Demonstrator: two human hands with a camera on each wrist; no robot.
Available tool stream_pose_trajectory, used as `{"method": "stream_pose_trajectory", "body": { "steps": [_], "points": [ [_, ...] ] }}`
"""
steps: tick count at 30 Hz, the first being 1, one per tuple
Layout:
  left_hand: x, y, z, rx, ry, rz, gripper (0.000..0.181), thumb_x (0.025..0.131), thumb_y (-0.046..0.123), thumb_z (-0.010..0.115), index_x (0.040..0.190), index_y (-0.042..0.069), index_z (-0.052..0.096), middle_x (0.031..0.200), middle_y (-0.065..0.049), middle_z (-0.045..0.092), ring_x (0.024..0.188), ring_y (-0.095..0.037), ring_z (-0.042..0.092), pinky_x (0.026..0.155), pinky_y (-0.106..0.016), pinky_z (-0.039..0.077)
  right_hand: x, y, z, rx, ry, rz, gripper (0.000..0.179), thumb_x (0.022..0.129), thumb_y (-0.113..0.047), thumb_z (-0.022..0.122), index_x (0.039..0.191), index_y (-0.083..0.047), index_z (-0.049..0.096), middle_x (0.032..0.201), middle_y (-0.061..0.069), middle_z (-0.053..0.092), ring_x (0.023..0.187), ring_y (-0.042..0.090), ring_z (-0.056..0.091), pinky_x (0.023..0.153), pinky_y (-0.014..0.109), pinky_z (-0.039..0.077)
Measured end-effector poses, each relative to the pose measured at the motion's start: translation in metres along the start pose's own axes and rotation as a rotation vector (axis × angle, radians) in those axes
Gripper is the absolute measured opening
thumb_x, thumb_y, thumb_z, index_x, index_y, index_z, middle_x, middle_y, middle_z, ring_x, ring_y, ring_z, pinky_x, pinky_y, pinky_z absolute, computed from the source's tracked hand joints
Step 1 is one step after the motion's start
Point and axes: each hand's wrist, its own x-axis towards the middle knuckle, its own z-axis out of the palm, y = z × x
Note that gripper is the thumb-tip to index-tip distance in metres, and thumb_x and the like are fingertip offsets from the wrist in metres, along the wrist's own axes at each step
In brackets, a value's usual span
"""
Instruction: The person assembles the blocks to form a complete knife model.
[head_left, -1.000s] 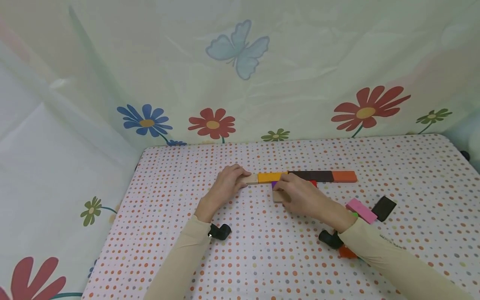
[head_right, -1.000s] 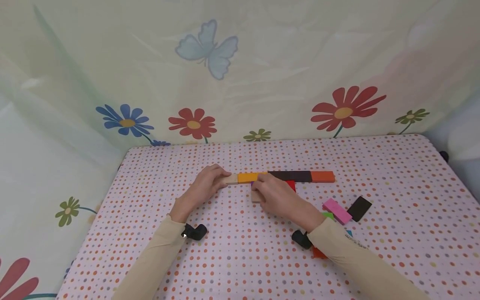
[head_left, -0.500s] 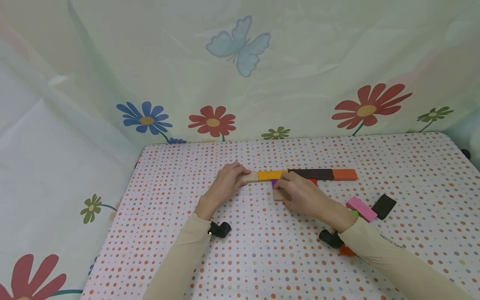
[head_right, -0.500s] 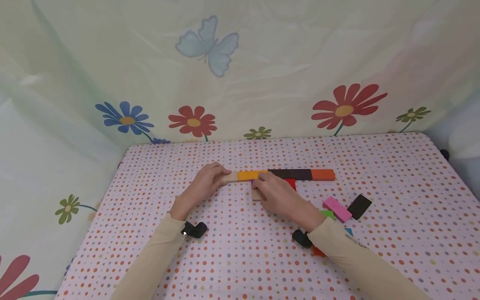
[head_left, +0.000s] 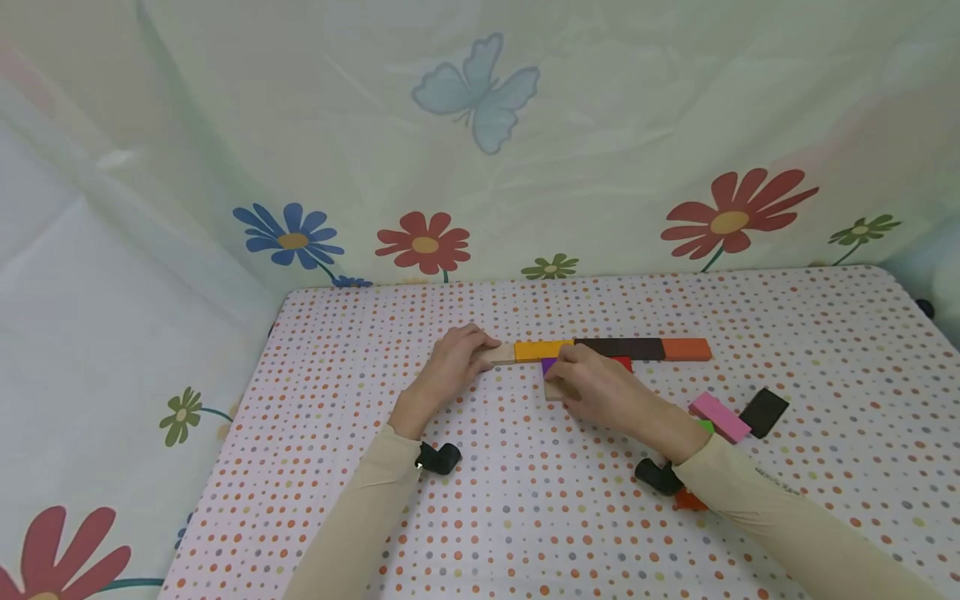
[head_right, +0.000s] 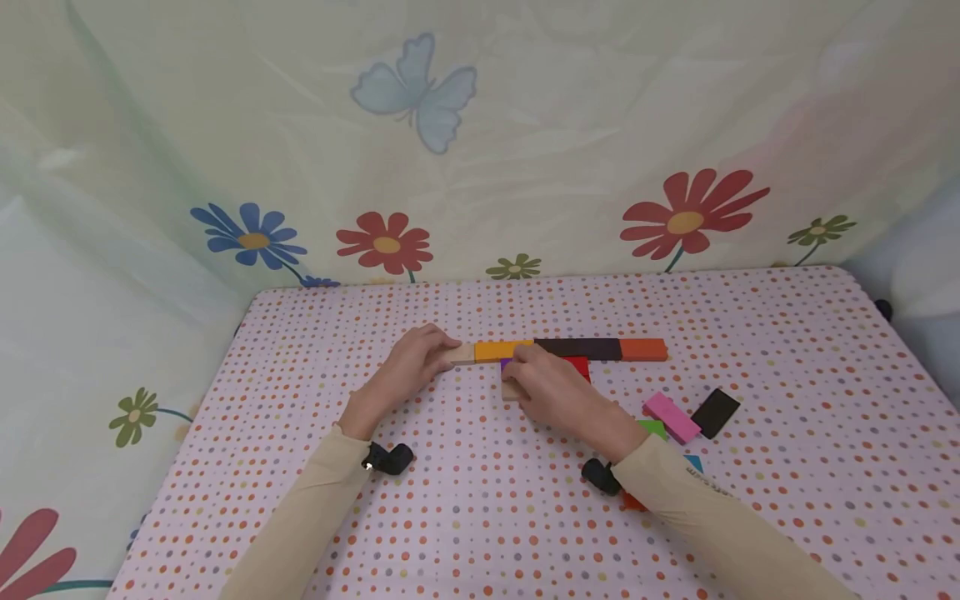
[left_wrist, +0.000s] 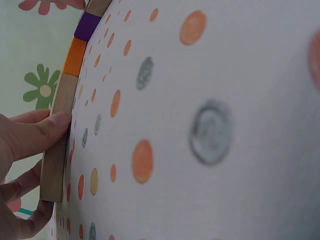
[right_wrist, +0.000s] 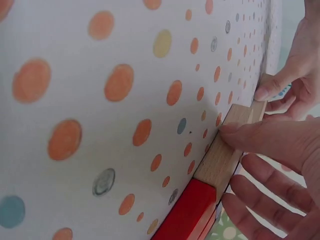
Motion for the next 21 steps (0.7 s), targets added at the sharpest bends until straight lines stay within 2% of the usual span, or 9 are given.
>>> {"method": "stream_pose_trajectory", "body": {
  "steps": [5,8,9,13,17,19,21],
  "points": [
    [0.000,0.002,0.000,-0.002,-0.006,-0.014,0.029,0.096,0.011,0.077,0.124,0.008,0.074,0.117,-0.006,0.069,0.109,-0.028,0.061,0.096,-0.046,0.049,-0.004,0.004,-0.006,0.077,-0.008,0.042,0.026,0.082,-0.005,0.089,0.105,-0.005,0.078,0.097,0.004,0.062,0.081,0.015,0.053,0.070,0.031,0.052],
    [0.000,0.003,0.001,-0.005,-0.008,-0.017,0.029,0.096,0.011,0.076,0.124,0.007,0.074,0.117,-0.006,0.069,0.110,-0.028,0.061,0.097,-0.046,0.049,-0.012,0.012,-0.014,0.116,-0.019,0.102,0.023,0.087,-0.010,0.085,0.109,-0.006,0.077,0.102,0.006,0.064,0.083,0.018,0.056,0.072,0.036,0.053],
    [0.000,0.003,0.001,-0.007,-0.009,-0.017,0.029,0.096,0.011,0.076,0.124,0.007,0.074,0.118,-0.006,0.069,0.110,-0.028,0.062,0.097,-0.046,0.049,-0.015,0.015,-0.018,0.120,-0.027,0.128,0.024,0.088,-0.011,0.084,0.110,-0.006,0.077,0.108,0.011,0.066,0.089,0.023,0.061,0.076,0.040,0.056],
    [0.001,0.004,0.002,-0.004,-0.017,-0.012,0.029,0.096,0.012,0.076,0.124,0.007,0.074,0.118,-0.007,0.069,0.111,-0.029,0.062,0.098,-0.045,0.050,-0.032,0.033,-0.033,0.101,-0.057,0.232,0.028,0.088,-0.011,0.085,0.114,-0.005,0.076,0.119,0.020,0.066,0.105,0.036,0.065,0.086,0.052,0.059],
    [0.000,0.004,0.000,-0.001,-0.019,-0.028,0.029,0.096,0.011,0.076,0.125,0.008,0.074,0.119,-0.007,0.069,0.111,-0.029,0.061,0.098,-0.045,0.049,-0.054,0.054,-0.041,0.096,-0.058,0.306,0.030,0.086,-0.009,0.085,0.113,-0.001,0.074,0.115,0.023,0.064,0.101,0.038,0.063,0.082,0.054,0.059],
    [-0.001,0.004,0.000,0.000,-0.020,-0.034,0.029,0.096,0.011,0.077,0.124,0.008,0.073,0.119,-0.006,0.069,0.112,-0.029,0.061,0.098,-0.046,0.049,-0.067,0.062,-0.042,0.099,-0.045,0.336,0.031,0.085,-0.008,0.084,0.112,0.001,0.073,0.122,0.028,0.062,0.104,0.041,0.062,0.083,0.056,0.058],
    [0.000,0.003,0.000,-0.004,-0.022,-0.037,0.029,0.096,0.011,0.076,0.125,0.009,0.073,0.119,-0.006,0.069,0.113,-0.028,0.061,0.099,-0.046,0.049,-0.080,0.069,-0.041,0.101,-0.029,0.352,0.031,0.084,-0.006,0.084,0.111,0.003,0.072,0.121,0.030,0.061,0.100,0.040,0.061,0.081,0.055,0.059]
  ]
}}
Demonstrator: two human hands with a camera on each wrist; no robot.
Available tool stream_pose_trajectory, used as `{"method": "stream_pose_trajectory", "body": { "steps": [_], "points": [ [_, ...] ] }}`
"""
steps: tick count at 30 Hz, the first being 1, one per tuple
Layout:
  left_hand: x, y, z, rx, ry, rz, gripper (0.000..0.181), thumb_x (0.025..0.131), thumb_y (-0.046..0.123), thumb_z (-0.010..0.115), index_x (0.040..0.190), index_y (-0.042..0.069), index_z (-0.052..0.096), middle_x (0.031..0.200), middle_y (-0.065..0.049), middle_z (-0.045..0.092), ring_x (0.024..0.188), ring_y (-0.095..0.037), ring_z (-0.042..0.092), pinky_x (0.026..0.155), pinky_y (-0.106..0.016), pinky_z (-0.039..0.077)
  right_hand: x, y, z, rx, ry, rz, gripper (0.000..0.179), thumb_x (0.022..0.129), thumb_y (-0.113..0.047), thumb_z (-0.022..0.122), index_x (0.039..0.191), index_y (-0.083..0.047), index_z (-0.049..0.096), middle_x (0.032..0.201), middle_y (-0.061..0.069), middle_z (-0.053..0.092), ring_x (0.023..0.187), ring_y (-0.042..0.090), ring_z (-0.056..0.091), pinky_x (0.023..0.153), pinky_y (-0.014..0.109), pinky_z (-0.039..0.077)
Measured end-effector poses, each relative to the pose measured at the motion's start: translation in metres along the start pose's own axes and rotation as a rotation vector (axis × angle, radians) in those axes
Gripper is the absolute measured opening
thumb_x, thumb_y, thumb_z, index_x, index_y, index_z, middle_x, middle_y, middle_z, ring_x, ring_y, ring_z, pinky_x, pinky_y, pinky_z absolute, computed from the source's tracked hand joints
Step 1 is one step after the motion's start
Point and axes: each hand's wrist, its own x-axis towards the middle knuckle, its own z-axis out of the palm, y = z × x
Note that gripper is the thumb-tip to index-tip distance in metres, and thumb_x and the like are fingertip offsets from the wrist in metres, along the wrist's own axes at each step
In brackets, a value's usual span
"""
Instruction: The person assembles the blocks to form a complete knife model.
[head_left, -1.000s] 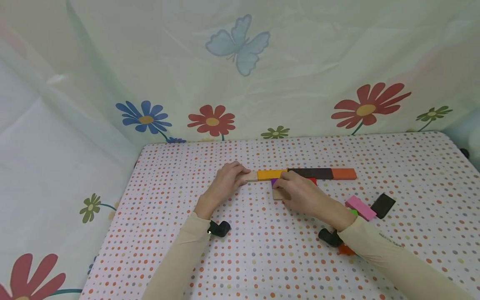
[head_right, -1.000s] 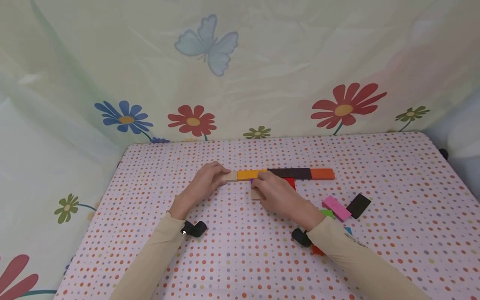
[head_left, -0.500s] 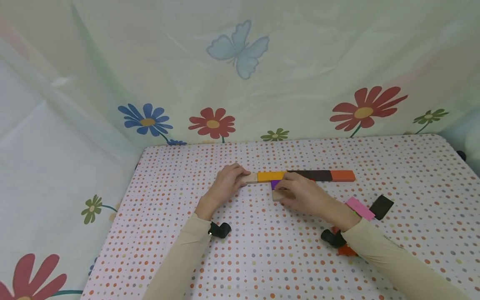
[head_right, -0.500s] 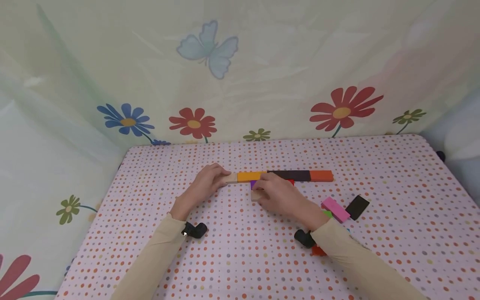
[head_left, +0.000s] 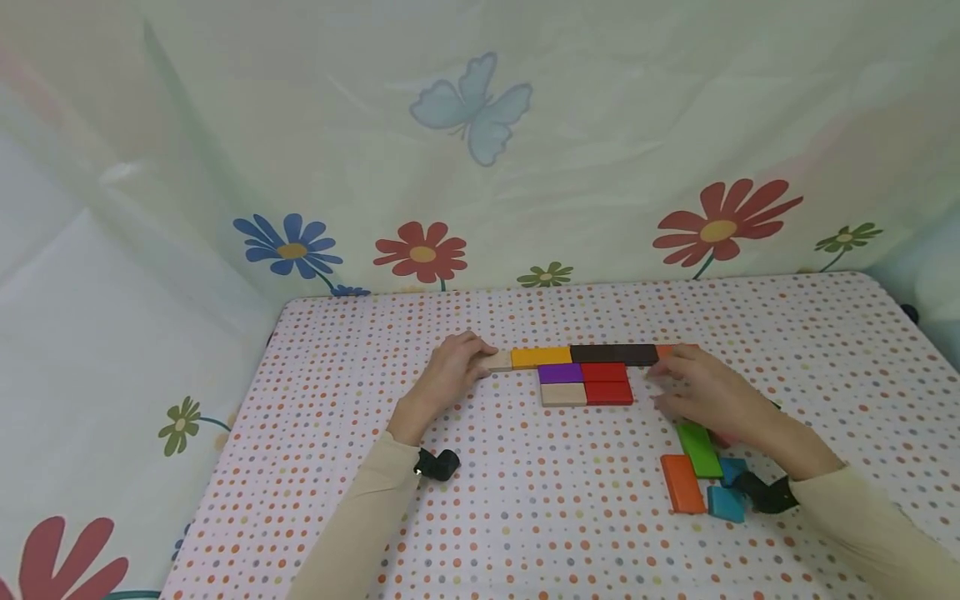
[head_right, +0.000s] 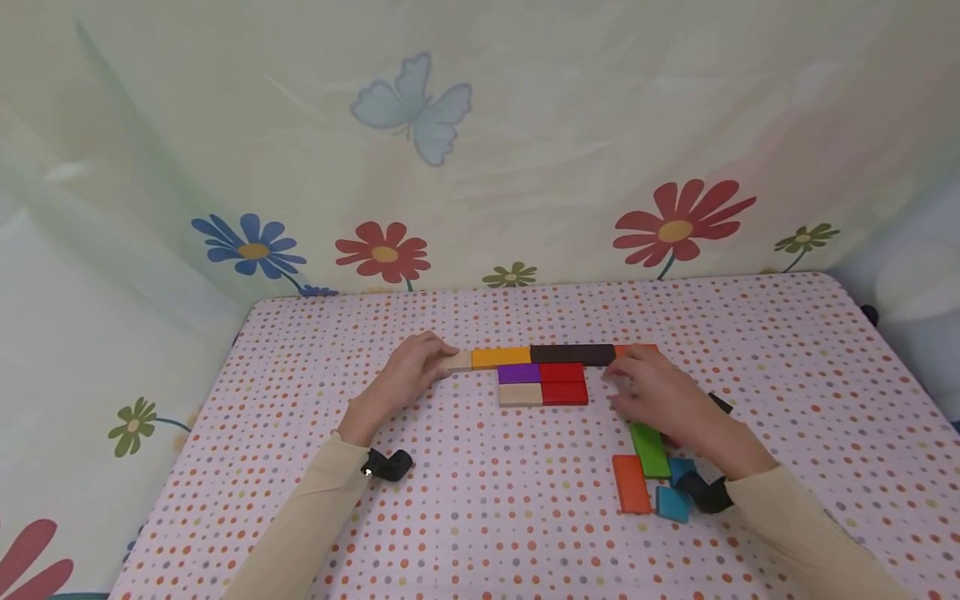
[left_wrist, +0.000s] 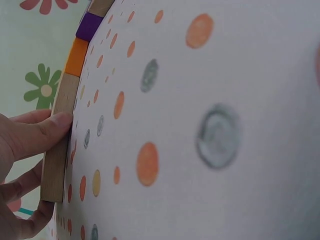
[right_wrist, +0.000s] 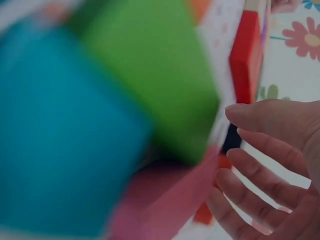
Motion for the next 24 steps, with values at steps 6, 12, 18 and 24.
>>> {"method": "stream_pose_trajectory", "body": {
  "steps": [6,12,18,24],
  "points": [
    [-0.001,-0.002,0.001,-0.007,-0.003,-0.006,0.029,0.096,0.012,0.076,0.125,0.010,0.073,0.119,-0.005,0.069,0.113,-0.029,0.060,0.100,-0.048,0.048,-0.018,0.021,0.005,-0.009,0.029,0.006,0.029,0.080,-0.002,0.087,0.104,0.004,0.071,0.100,0.014,0.062,0.081,0.023,0.059,0.067,0.034,0.055],
    [-0.001,-0.001,0.000,-0.008,-0.003,-0.016,0.029,0.096,0.011,0.076,0.125,0.010,0.074,0.120,-0.005,0.069,0.114,-0.029,0.060,0.100,-0.047,0.048,-0.018,0.021,0.009,-0.029,0.064,0.002,0.033,0.080,0.001,0.087,0.107,0.005,0.070,0.099,0.014,0.061,0.079,0.021,0.057,0.063,0.029,0.052],
    [-0.001,-0.001,0.001,-0.009,-0.013,-0.024,0.030,0.097,0.013,0.076,0.126,0.010,0.073,0.121,-0.005,0.068,0.114,-0.028,0.059,0.100,-0.047,0.048,-0.010,0.019,0.010,0.002,0.061,0.004,0.037,0.081,-0.001,0.088,0.113,0.007,0.069,0.102,0.018,0.063,0.080,0.023,0.058,0.062,0.026,0.052],
    [0.000,0.001,0.000,-0.010,-0.011,-0.021,0.029,0.097,0.013,0.075,0.126,0.010,0.073,0.119,-0.004,0.068,0.114,-0.028,0.059,0.100,-0.047,0.047,-0.007,0.017,0.007,-0.004,0.042,0.018,0.040,0.082,-0.003,0.087,0.116,0.007,0.068,0.110,0.023,0.062,0.085,0.028,0.060,0.067,0.034,0.058]
  ]
}}
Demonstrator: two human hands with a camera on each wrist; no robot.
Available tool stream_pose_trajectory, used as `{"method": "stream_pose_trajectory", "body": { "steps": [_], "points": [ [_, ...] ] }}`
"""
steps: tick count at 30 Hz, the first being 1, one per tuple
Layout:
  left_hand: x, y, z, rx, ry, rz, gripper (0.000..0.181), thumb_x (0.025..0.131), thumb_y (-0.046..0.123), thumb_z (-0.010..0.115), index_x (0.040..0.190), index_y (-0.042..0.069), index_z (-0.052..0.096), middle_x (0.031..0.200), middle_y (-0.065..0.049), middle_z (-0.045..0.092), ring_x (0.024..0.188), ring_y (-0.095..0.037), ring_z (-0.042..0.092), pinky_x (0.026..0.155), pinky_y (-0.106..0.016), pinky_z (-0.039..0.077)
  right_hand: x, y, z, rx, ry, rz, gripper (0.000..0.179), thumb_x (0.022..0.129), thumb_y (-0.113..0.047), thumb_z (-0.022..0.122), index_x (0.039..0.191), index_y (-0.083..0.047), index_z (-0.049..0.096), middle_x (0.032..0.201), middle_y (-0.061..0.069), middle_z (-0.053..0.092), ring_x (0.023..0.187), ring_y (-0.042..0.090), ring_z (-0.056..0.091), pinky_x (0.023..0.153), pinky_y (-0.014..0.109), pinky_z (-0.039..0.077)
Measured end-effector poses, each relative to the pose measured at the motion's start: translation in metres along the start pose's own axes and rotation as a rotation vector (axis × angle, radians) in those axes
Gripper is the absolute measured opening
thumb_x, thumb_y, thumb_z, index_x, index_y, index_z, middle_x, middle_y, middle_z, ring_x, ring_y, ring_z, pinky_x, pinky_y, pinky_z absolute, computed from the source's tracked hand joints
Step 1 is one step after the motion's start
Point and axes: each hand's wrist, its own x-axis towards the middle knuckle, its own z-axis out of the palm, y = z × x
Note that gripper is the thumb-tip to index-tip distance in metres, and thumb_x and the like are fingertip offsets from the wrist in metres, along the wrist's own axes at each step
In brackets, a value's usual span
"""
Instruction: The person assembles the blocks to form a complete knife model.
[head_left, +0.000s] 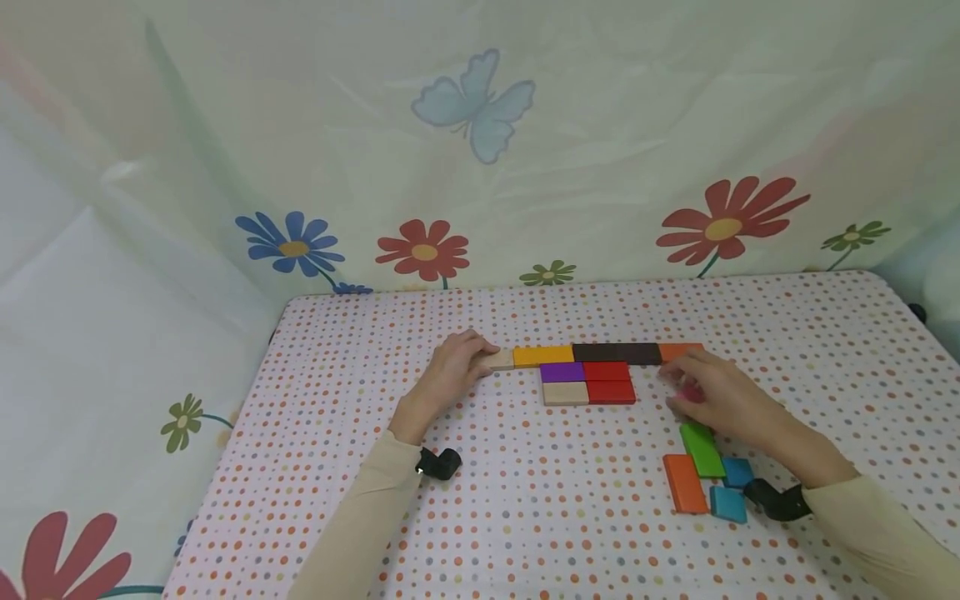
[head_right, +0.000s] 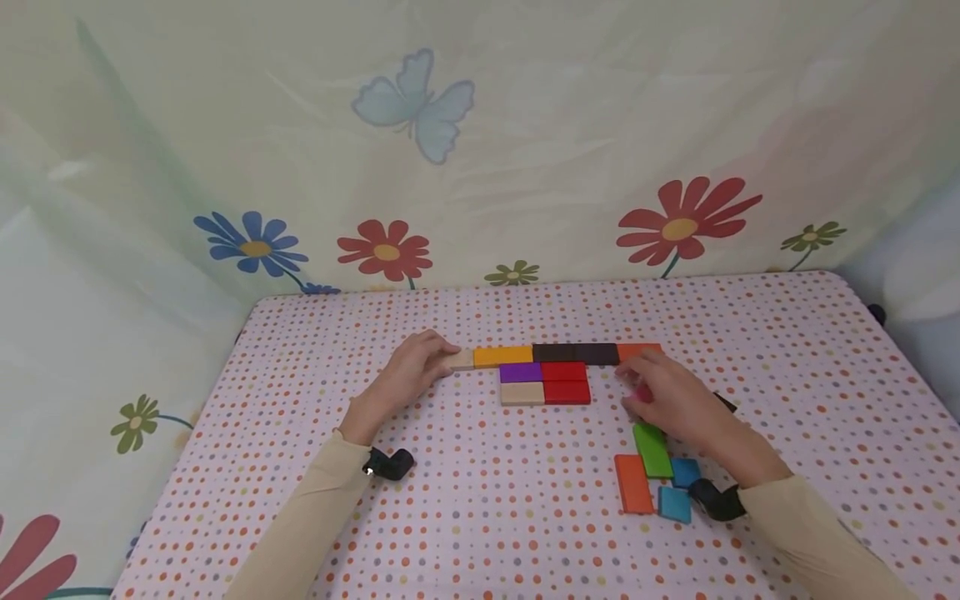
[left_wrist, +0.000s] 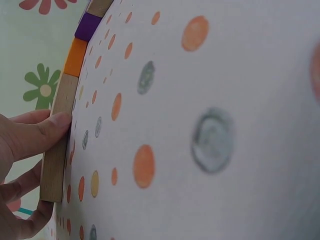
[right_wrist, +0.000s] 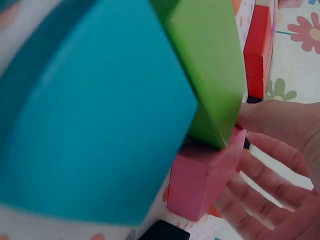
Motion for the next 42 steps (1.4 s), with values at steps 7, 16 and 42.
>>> {"method": "stream_pose_trajectory", "body": {
  "steps": [7,16,42],
  "points": [
    [0.000,0.001,0.000,0.003,-0.002,-0.003,0.029,0.097,0.012,0.075,0.126,0.010,0.073,0.120,-0.005,0.068,0.114,-0.028,0.059,0.101,-0.047,0.047,-0.009,0.004,-0.006,-0.039,-0.019,0.106,0.041,0.080,-0.007,0.090,0.108,0.015,0.068,0.100,0.027,0.062,0.085,0.035,0.060,0.072,0.048,0.059],
    [0.000,0.002,0.001,-0.001,0.003,-0.003,0.029,0.097,0.011,0.075,0.126,0.010,0.073,0.120,-0.005,0.068,0.114,-0.029,0.060,0.100,-0.048,0.048,-0.010,0.005,-0.012,-0.048,-0.038,0.188,0.042,0.078,-0.004,0.089,0.104,0.019,0.066,0.089,0.024,0.065,0.079,0.034,0.059,0.072,0.050,0.058],
    [0.001,-0.003,0.001,-0.001,0.027,0.037,0.029,0.096,0.011,0.077,0.124,0.008,0.074,0.118,-0.007,0.069,0.111,-0.029,0.060,0.099,-0.046,0.048,0.033,-0.122,0.018,0.031,-0.085,-0.208,0.035,0.079,-0.002,0.090,0.112,-0.002,0.077,0.113,0.016,0.067,0.098,0.029,0.064,0.080,0.043,0.062]
  ]
}}
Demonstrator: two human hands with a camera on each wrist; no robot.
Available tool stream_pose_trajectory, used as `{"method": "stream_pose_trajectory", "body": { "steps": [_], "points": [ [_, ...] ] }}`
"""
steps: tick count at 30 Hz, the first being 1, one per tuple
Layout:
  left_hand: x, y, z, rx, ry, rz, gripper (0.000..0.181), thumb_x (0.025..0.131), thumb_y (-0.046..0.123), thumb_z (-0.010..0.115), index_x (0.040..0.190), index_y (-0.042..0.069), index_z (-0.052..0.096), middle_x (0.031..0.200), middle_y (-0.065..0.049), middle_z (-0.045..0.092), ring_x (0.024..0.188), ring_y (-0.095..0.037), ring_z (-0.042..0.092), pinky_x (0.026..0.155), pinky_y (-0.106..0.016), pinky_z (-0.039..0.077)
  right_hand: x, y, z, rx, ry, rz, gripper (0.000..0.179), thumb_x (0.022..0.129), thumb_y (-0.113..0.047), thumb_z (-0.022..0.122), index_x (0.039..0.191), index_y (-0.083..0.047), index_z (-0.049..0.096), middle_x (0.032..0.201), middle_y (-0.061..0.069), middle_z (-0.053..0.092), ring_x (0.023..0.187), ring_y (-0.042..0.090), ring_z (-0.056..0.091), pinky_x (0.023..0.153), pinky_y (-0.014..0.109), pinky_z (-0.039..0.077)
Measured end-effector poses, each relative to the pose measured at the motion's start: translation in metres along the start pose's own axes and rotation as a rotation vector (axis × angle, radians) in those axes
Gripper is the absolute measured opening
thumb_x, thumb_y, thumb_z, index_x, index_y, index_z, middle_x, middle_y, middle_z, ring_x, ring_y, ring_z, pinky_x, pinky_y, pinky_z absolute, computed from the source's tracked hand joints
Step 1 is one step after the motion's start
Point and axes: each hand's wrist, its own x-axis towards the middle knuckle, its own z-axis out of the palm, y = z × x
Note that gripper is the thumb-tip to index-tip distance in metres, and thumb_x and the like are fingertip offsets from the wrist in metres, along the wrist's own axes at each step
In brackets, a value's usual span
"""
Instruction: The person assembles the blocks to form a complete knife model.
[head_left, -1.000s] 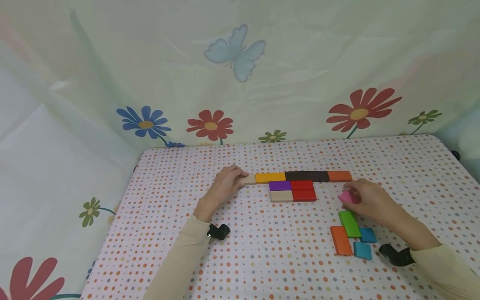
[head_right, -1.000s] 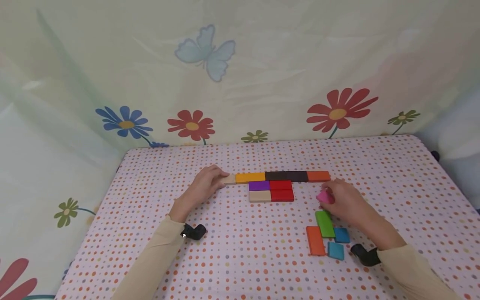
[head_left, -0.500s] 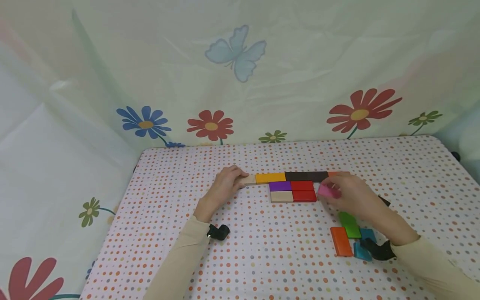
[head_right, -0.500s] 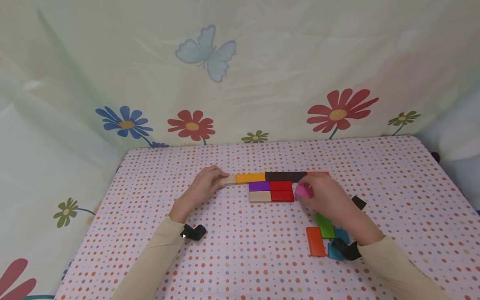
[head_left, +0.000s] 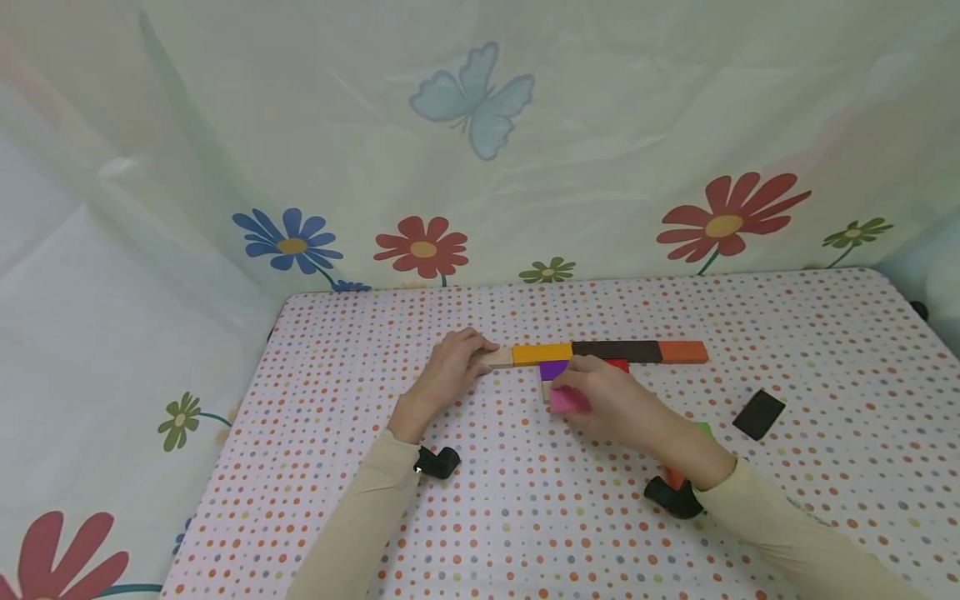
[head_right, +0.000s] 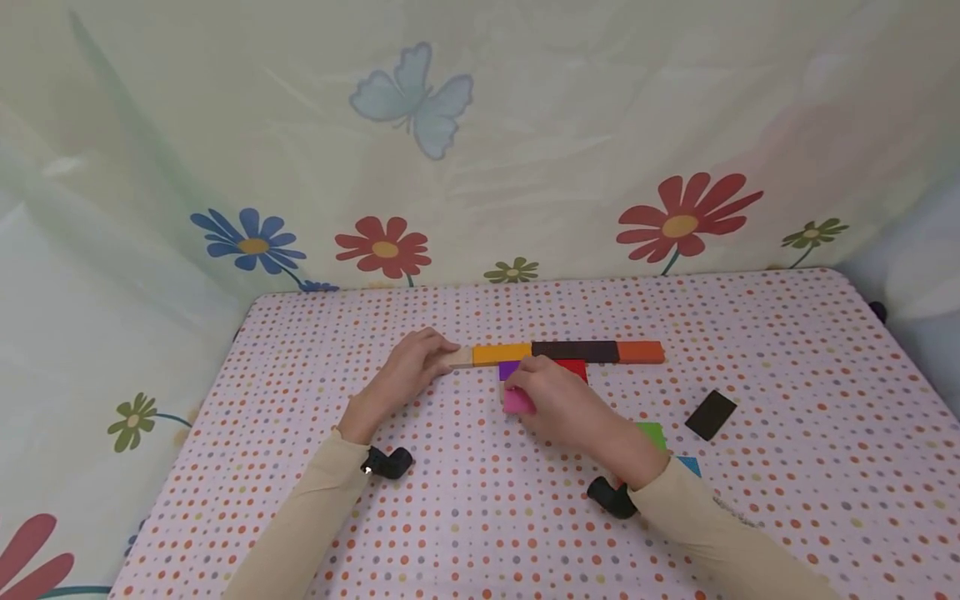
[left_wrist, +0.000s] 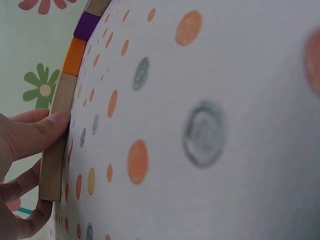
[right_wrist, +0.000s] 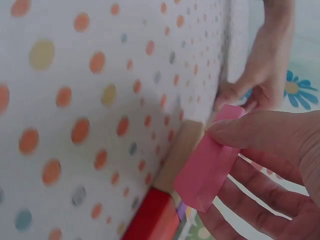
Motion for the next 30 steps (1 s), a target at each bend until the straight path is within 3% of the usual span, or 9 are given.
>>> {"method": "stream_pose_trajectory", "body": {
  "steps": [7,19,30],
  "points": [
    [0.000,0.002,-0.001,-0.005,-0.001,-0.007,0.028,0.097,0.011,0.076,0.125,0.008,0.074,0.119,-0.006,0.068,0.110,-0.028,0.060,0.098,-0.046,0.047,0.001,-0.003,0.013,-0.044,-0.030,0.017,0.040,0.077,-0.003,0.092,0.114,-0.005,0.077,0.112,0.013,0.067,0.098,0.026,0.064,0.082,0.042,0.062],
    [0.000,0.003,-0.001,0.008,0.005,-0.001,0.029,0.096,0.011,0.076,0.125,0.008,0.074,0.119,-0.007,0.069,0.110,-0.028,0.060,0.098,-0.045,0.048,0.001,-0.002,0.025,-0.172,0.034,-0.039,0.042,0.073,-0.007,0.096,0.111,-0.003,0.078,0.109,0.014,0.068,0.099,0.027,0.066,0.082,0.040,0.062],
    [0.001,0.000,0.000,0.011,-0.001,-0.018,0.030,0.096,0.011,0.076,0.126,0.009,0.074,0.120,-0.006,0.069,0.112,-0.028,0.061,0.100,-0.045,0.048,0.001,-0.001,0.030,-0.198,0.050,-0.066,0.043,0.074,-0.007,0.096,0.112,-0.001,0.078,0.108,0.012,0.068,0.098,0.025,0.065,0.084,0.039,0.061]
  ]
}}
